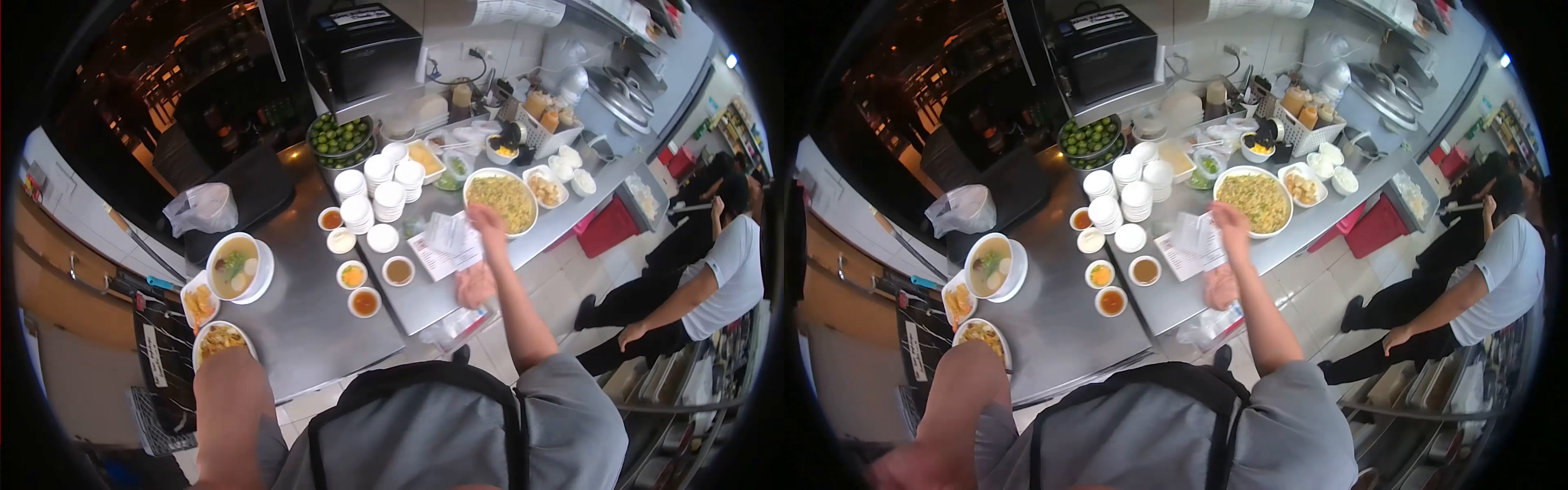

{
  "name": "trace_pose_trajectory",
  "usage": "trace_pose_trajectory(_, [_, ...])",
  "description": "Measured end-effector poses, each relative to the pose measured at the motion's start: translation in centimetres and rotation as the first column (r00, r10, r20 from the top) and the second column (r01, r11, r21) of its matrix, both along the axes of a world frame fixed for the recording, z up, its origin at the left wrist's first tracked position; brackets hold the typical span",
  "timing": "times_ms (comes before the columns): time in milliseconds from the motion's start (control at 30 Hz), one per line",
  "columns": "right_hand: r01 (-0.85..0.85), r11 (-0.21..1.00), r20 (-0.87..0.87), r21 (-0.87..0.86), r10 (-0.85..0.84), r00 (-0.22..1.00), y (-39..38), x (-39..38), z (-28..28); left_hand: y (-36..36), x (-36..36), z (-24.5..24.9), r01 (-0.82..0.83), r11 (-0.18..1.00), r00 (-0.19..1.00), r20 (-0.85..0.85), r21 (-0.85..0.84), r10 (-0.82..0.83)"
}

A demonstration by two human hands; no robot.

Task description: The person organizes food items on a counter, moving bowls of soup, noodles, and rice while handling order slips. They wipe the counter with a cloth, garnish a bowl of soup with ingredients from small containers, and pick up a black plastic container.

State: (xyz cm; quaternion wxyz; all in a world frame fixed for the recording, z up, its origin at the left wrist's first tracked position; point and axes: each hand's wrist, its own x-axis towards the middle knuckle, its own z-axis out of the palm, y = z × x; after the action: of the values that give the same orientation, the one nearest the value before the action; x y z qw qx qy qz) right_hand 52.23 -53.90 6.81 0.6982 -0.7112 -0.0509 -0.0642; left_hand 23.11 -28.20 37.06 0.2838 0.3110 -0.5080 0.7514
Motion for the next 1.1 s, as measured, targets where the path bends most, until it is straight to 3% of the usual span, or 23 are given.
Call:
trace_pose_trajectory(33, [0.195,0.972,0.105,-0.127,-0.183,0.978,-4.8,1.2,-1.9,-1.3,0.7,-0.6,-0.022,1.0,1.0,0.01,-0.005,0.022])
trace_pose_trajectory(67, [0.352,0.928,0.108,-0.123,-0.34,0.934,-9.5,2.8,-5.0,-2.1,1.2,-1.3,-0.249,0.959,0.969,-0.031,-0.139,0.247])
trace_pose_trajectory(133, [0.584,0.788,0.119,-0.196,-0.572,0.812,-17.1,4.7,-11.0,-4.4,2.9,-3.2,-0.644,0.679,0.759,-0.182,-0.352,0.625])
trace_pose_trajectory(167, [0.541,0.831,-0.126,-0.131,-0.555,0.822,-18.3,4.1,-10.7,-7.7,6.4,-4.9,0.0,0.919,0.998,0.054,-0.394,0.023])
trace_pose_trajectory(200, [0.506,0.86,-0.363,-0.063,-0.492,0.791,-19.4,3.6,-10.2,-8.4,7.6,-8.8,-0.591,0.747,0.777,-0.462,-0.303,0.428])
trace_pose_trajectory(233, [0.416,0.893,-0.469,0.173,-0.297,0.832,-19.7,3.1,-10.3,-10.1,6.2,-9.9,-0.436,0.89,0.41,-0.851,0.134,0.329])
trace_pose_trajectory(267, [0.33,0.854,-0.527,0.403,-0.078,0.846,-19.7,3.0,-10.5,-11.9,8.5,-12.4,-0.267,0.962,0.345,-0.928,0.047,0.141])
trace_pose_trajectory(300, [0.225,0.831,-0.589,0.51,0.147,0.795,-19.6,3.7,-10.5,-14.6,10.2,-14.3,-0.177,0.981,0.195,-0.98,-0.08,-0.045])
trace_pose_trajectory(333, [0.139,0.776,-0.614,0.616,0.362,0.701,-19.4,4.4,-10.5,-16.1,11.2,-17.6,-0.157,0.977,-0.031,-0.987,-0.148,-0.155])
trace_pose_trajectory(367, [0.123,0.78,-0.617,0.613,0.376,0.691,-19.2,5.4,-11.0,-17.4,12.4,-20.8,-0.14,0.96,-0.172,-0.949,-0.242,-0.265])
trace_pose_trajectory(400, [-0.017,0.768,-0.53,0.64,0.456,0.715,-18.8,6.4,-12.0,-18.5,13.0,-23.5,-0.14,0.929,-0.307,-0.877,-0.342,-0.369])
trace_pose_trajectory(433, [-0.156,0.739,-0.437,0.655,0.538,0.721,-18.5,7.2,-12.5,-19.5,13.2,-25.3,-0.165,0.925,-0.3,-0.875,-0.344,-0.379])
trace_pose_trajectory(500, [-0.111,0.76,-0.494,0.64,0.518,0.699,-18.0,8.1,-11.9,-20.8,13.5,-27.7,-0.167,0.857,-0.524,-0.693,-0.487,-0.495])
trace_pose_trajectory(533, [-0.045,0.786,-0.554,0.617,0.474,0.684,-18.0,8.2,-11.4,-21.2,13.8,-28.9,-0.182,0.855,-0.518,-0.691,-0.486,-0.504])
trace_pose_trajectory(600, [-0.076,0.829,-0.564,0.554,0.441,0.698,-18.0,8.1,-10.4,-22.2,14.0,-30.1,-0.115,0.913,-0.554,-0.737,-0.392,-0.387])
trace_pose_trajectory(667, [-0.107,0.865,-0.564,0.491,0.409,0.717,-18.2,8.8,-10.0,-23.5,14.5,-30.0,-0.141,0.892,-0.585,-0.691,-0.43,-0.425])
trace_pose_trajectory(733, [-0.113,0.848,-0.549,0.518,0.431,0.717,-18.1,9.7,-10.1,-24.4,15.6,-30.7,-0.11,0.905,-0.773,-0.537,-0.411,-0.338])
trace_pose_trajectory(867, [-0.084,0.798,-0.576,0.597,0.499,0.648,-20.4,8.6,-6.3,-25.2,17.3,-31.3,-0.084,0.943,-0.832,-0.497,-0.323,-0.245])
trace_pose_trajectory(967, [-0.243,0.814,-0.498,0.528,0.528,0.688,-22.8,5.9,-4.2,-24.6,19.2,-31.2,-0.058,0.913,-0.807,-0.519,-0.403,-0.28])
trace_pose_trajectory(1033, [-0.369,0.785,-0.502,0.497,0.607,0.616,-22.7,3.4,-2.2,-23.7,19.6,-30.6,-0.245,0.649,-0.76,-0.273,-0.721,-0.59])
trace_pose_trajectory(1067, [-0.391,0.79,-0.463,0.473,0.6,0.652,-22.6,1.7,-0.2,-22.5,19.7,-31.1,-0.183,0.569,-0.786,-0.229,-0.802,-0.575])
trace_pose_trajectory(1100, [-0.411,0.792,-0.423,0.451,0.595,0.684,-22.0,0.6,0.9,-22.5,18.8,-28.9,-0.163,0.596,-0.757,-0.287,-0.787,-0.586])
